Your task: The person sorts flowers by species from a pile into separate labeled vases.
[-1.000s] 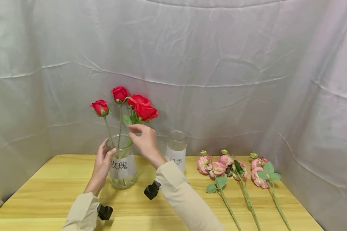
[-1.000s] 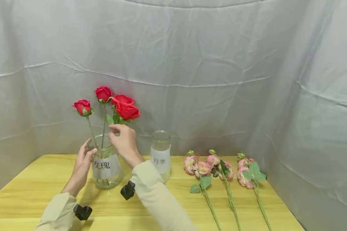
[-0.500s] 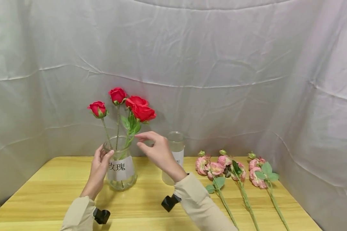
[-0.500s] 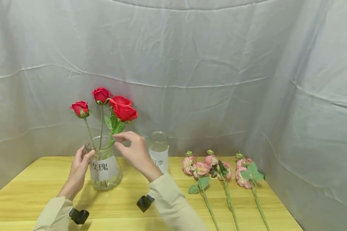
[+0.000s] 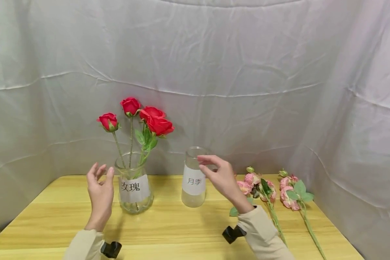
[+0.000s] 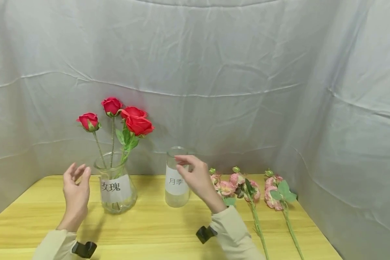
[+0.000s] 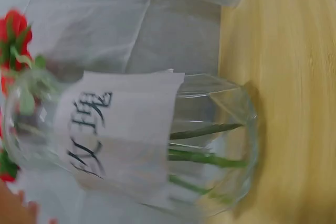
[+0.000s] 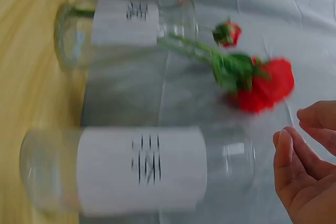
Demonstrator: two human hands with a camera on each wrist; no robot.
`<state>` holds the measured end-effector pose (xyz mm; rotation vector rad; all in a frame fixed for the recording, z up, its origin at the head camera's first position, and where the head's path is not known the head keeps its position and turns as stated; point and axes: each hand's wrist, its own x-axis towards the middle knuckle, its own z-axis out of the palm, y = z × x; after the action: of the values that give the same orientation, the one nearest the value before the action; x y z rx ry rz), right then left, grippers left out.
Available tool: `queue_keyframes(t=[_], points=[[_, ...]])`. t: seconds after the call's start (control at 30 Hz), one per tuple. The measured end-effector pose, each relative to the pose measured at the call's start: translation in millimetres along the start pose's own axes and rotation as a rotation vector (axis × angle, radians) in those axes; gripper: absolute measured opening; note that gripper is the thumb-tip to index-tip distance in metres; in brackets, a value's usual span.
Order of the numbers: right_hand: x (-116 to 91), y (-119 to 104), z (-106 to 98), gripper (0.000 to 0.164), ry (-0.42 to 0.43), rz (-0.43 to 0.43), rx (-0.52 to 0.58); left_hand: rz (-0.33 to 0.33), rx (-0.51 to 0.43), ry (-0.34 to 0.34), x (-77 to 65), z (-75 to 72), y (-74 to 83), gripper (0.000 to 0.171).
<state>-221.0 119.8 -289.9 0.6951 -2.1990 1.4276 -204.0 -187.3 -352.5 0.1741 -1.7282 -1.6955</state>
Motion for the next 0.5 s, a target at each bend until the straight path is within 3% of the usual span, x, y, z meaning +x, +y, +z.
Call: queue_keyframes(t=[0.07, 0.13, 0.2, 0.27, 0.3, 0.37, 0.5], points=[[-3.5, 8.6, -12.1, 0.024, 0.026, 0.054, 0.03, 0.173, 0.028, 0.111, -7.5, 4.4, 5.1, 0.051], [-6.8, 16.7, -23.9, 0.025, 0.046, 0.107, 0.053, 0.345, 0.049, 0.158, -16.0, 9.6, 11.5, 0.043], [-10.0, 23.7, -35.0, 0.025, 0.058, 0.158, 0.059, 0.47, 0.042, 0.138, -25.0, 16.9, 18.6, 0.041], [-12.5, 29.6, -45.3, 0.026, 0.062, 0.193, 0.062, 0.528, 0.021, 0.062, -36.0, 25.3, 25.2, 0.043], [-13.6, 31.9, -50.3, 0.027, 0.063, 0.206, 0.06, 0.532, 0.003, 0.008, -41.9, 30.1, 28.0, 0.045], [-15.8, 35.2, -59.8, 0.028, 0.07, 0.227, 0.047, 0.479, -0.029, -0.12, -53.7, 41.3, 32.8, 0.051], [-21.9, 40.4, -76.3, 0.03, 0.079, 0.244, -0.022, 0.25, -0.065, -0.354, -71.9, 67.5, 35.2, 0.065]])
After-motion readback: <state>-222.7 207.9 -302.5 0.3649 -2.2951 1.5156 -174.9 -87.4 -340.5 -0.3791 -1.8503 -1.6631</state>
